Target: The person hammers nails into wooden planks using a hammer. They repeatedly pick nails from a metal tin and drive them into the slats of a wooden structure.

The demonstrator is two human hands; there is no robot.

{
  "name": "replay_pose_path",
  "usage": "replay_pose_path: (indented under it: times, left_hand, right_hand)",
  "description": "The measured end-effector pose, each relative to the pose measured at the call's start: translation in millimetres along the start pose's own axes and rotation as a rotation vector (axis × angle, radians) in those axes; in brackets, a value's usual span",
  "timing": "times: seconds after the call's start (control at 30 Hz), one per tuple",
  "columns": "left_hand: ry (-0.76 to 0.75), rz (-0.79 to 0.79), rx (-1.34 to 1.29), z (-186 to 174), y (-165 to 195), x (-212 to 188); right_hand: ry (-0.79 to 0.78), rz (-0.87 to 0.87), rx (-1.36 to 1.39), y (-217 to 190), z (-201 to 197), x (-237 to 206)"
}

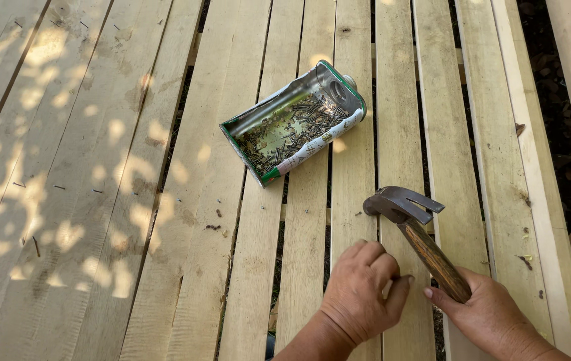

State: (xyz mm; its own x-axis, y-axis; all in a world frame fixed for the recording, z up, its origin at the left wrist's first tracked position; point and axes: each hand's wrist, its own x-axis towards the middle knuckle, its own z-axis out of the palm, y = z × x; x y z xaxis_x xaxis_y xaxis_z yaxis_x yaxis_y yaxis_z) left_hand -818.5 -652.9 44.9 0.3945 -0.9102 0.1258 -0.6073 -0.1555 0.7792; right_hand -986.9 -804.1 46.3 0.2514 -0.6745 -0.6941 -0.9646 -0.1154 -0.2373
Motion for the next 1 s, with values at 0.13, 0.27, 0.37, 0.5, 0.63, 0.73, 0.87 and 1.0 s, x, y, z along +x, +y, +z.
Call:
replay_pose_path:
  times: [0.13, 0.27, 0.37, 0.5, 0.63, 0.73, 0.87, 1.0]
  left_hand:
    - [-0.149, -0.016, -0.058, 13.9, 6.0, -9.0]
    - [-0.009, 0.068, -0.055, 13.3, 3.9, -10.3]
    - [0.136, 0.244, 0.002, 11.9, 3.0, -8.8]
    - [0.088, 0.171, -0.062, 15.3, 1.3, -8.6]
    - [0.098, 0.103, -0.08, 19.7, -3.3, -11.7]
    - [0.109, 0.134, -0.076, 22.6, -9.4, -0.1]
    - [0.112, 0.126, -0.054, 22.8, -11.3, -2.1]
    - [0.077, 0.116, 0.006, 23.8, -11.3, -1.3]
  right_hand:
    - [-0.03, 0.045, 0.019, 1.8, 0.1, 0.8]
    - [0.004, 0.02, 0.013, 1.8, 2.3, -0.3]
    - [0.048, -0.02, 0.02, -0.2, 2.0, -3.8]
    - [0.088, -0.066, 0.032, -8.0, -1.1, -8.7]
    - [0.142, -0.144, -0.056, -7.2, -4.9, -15.5]
    - [0.117, -0.143, 0.032, -2.9, -5.4, -16.0]
    - [0.12, -0.219, 0.039, 6.5, -1.6, -17.4]
    - [0.096, -0.157, 0.031, 12.5, -2.6, -15.5]
